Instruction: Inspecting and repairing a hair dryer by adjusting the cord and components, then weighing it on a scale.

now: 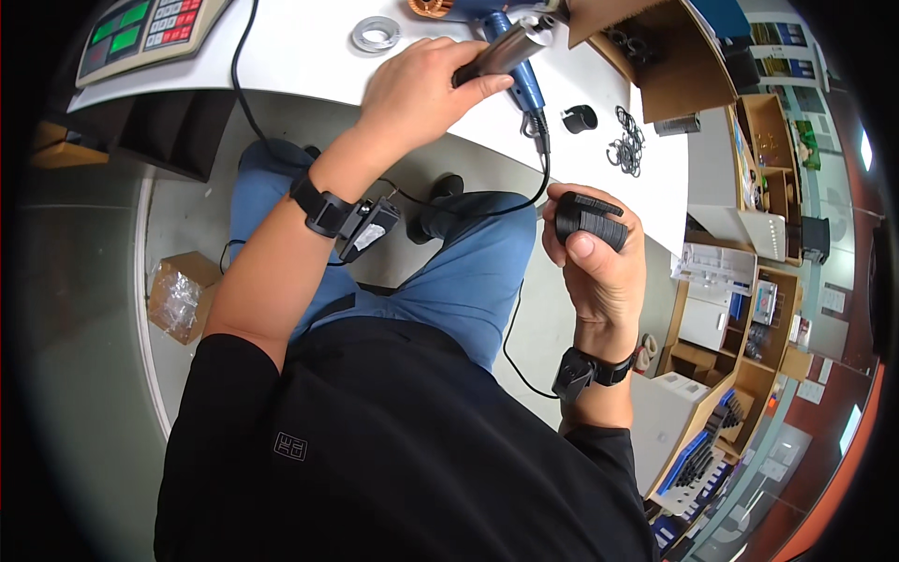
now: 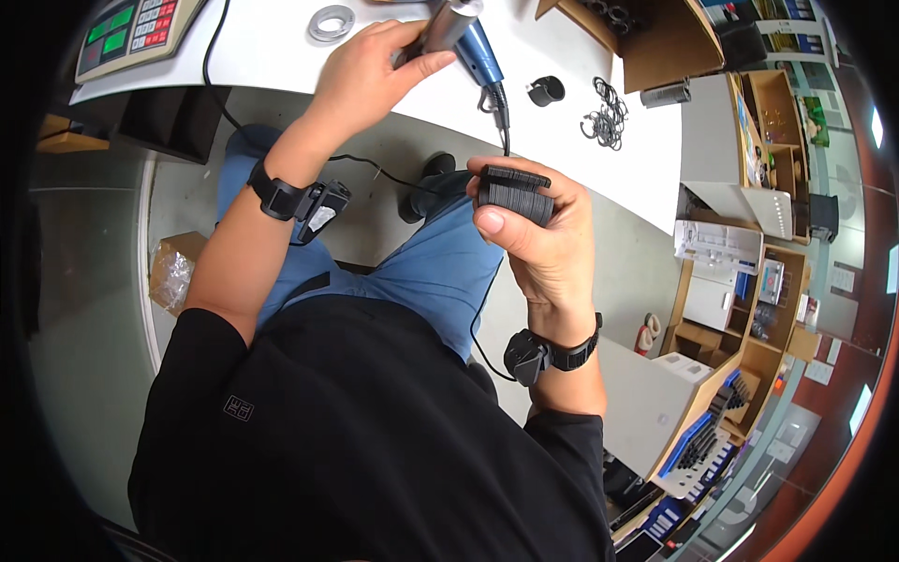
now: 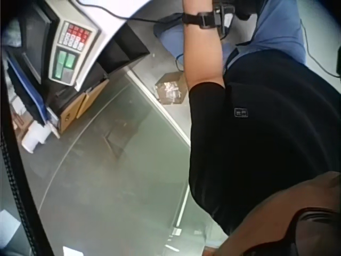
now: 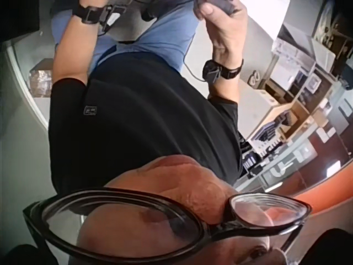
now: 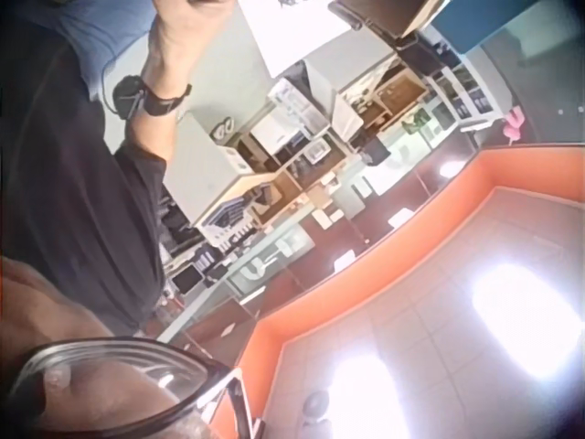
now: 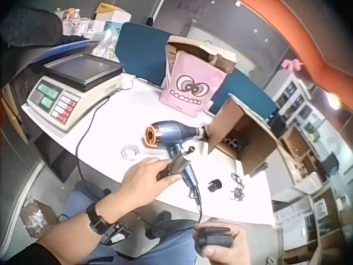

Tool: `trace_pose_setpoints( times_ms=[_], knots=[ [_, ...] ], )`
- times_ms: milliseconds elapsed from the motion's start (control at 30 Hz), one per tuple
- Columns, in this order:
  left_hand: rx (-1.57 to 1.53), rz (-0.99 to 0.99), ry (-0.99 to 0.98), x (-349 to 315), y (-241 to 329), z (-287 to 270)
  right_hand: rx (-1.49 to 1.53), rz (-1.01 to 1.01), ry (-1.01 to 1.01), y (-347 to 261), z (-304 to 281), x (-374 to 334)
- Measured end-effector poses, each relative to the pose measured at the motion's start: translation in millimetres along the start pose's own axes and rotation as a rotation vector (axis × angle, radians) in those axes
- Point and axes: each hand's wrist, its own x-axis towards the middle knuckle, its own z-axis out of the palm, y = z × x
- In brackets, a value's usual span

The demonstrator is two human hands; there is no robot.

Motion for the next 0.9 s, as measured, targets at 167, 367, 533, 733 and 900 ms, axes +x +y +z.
trace_pose_setpoints(
  times_ms=[167, 367, 533, 733, 900],
  knots=[
    [-0.053, 0.027, 0.011, -0.4, -1.7, 1.1, 0.024, -0.011, 0.052, 8.7, -8.4, -9.9],
    [-0.024, 0.024, -0.024, 0.0, -1.2, -2.1, -0.083, -0.049, 0.129, 14.7, -14.9, -15.7],
    [-0.065, -0.005, -0.033, 0.7, 5.6, -3.9, -0.024, -0.079, 0.14, 17.4, -26.4, -17.9],
    [-0.081, 0.008, -0.031, 1.0, 0.3, 0.3, -0.131, -0.111, 0.198, 17.7, -37.6, -14.3],
    [-0.081, 0.009, -0.008, 1.4, -4.4, 0.8, -0.653, -0.211, 0.239, 6.7, -70.5, 19.2]
  ],
)
